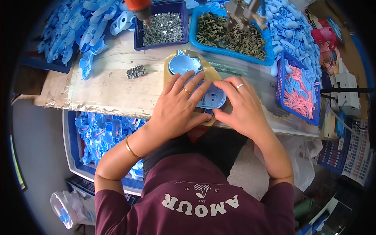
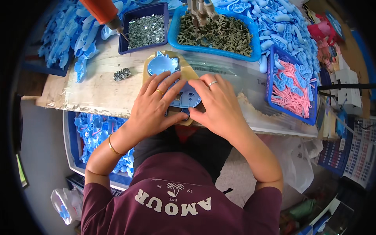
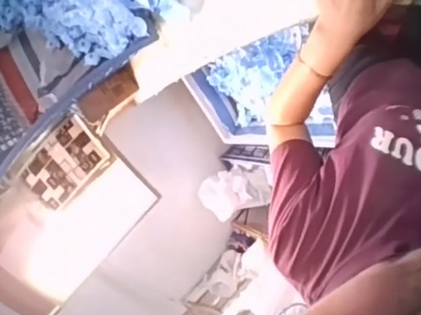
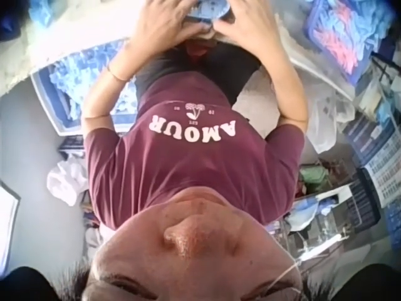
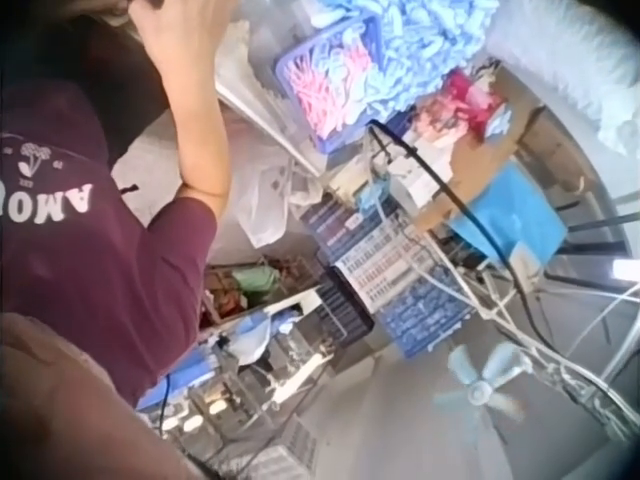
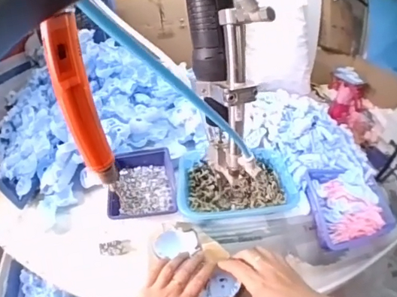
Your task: Assembling plastic toy hippos by placing eyes and components and securing them with a pneumatic screwdriver.
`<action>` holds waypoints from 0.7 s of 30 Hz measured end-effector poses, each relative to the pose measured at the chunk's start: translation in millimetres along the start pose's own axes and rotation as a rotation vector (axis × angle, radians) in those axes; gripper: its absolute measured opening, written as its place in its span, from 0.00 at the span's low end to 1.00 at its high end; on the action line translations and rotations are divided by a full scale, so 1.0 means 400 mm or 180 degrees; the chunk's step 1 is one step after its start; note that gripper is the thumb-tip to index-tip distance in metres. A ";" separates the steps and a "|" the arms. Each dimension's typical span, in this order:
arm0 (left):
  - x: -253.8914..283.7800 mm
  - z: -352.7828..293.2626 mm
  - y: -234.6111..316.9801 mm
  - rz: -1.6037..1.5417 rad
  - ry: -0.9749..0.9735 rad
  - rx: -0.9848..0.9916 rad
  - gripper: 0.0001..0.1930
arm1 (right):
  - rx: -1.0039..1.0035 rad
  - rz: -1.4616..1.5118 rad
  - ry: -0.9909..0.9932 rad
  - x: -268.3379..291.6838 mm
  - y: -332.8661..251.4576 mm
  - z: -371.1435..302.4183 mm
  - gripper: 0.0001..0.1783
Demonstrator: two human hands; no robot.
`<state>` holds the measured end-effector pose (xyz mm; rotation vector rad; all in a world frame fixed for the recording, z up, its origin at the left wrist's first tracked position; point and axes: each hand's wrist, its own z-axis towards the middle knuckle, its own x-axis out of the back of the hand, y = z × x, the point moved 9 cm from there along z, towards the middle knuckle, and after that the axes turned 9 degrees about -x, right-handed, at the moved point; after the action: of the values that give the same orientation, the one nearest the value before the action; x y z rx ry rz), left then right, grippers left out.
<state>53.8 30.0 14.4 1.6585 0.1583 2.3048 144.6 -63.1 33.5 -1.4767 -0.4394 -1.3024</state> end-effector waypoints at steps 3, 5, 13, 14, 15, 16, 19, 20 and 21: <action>-0.019 -0.009 0.003 0.0068 -0.0062 0.0002 0.42 | -0.0014 -0.0086 -0.0113 -0.011 0.003 0.004 0.31; -0.024 -0.010 0.008 0.0149 -0.0063 -0.0026 0.41 | -0.0022 -0.0175 -0.0179 -0.016 0.005 0.004 0.31; -0.034 -0.016 0.003 0.0264 -0.0285 0.0059 0.40 | -0.0750 0.1292 -0.0743 0.026 0.162 0.127 0.16; -0.031 -0.017 0.005 0.0280 -0.0278 0.0046 0.40 | -0.0773 0.1013 -0.0239 0.063 0.205 0.170 0.12; -0.031 -0.016 0.005 0.0280 -0.0276 0.0048 0.40 | -0.0797 0.0731 0.0269 0.092 0.248 0.211 0.09; -0.032 -0.011 0.007 0.0273 -0.0268 0.0036 0.40 | -0.0719 0.0386 0.0432 0.098 0.280 0.253 0.10; -0.031 -0.008 0.010 0.0283 -0.0288 0.0027 0.40 | -0.0652 -0.0303 0.0431 0.048 0.338 0.349 0.12; -0.031 -0.007 0.010 0.0297 -0.0280 0.0007 0.40 | -0.0667 -0.0664 0.0244 0.018 0.353 0.370 0.13; -0.033 -0.006 0.010 0.0247 -0.0278 0.0005 0.40 | -0.0675 -0.0672 0.0271 0.012 0.371 0.381 0.13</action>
<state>54.8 22.3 2.7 1.7921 0.0784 2.2826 339.4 12.4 -5.3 -1.5740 -0.4199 -1.6140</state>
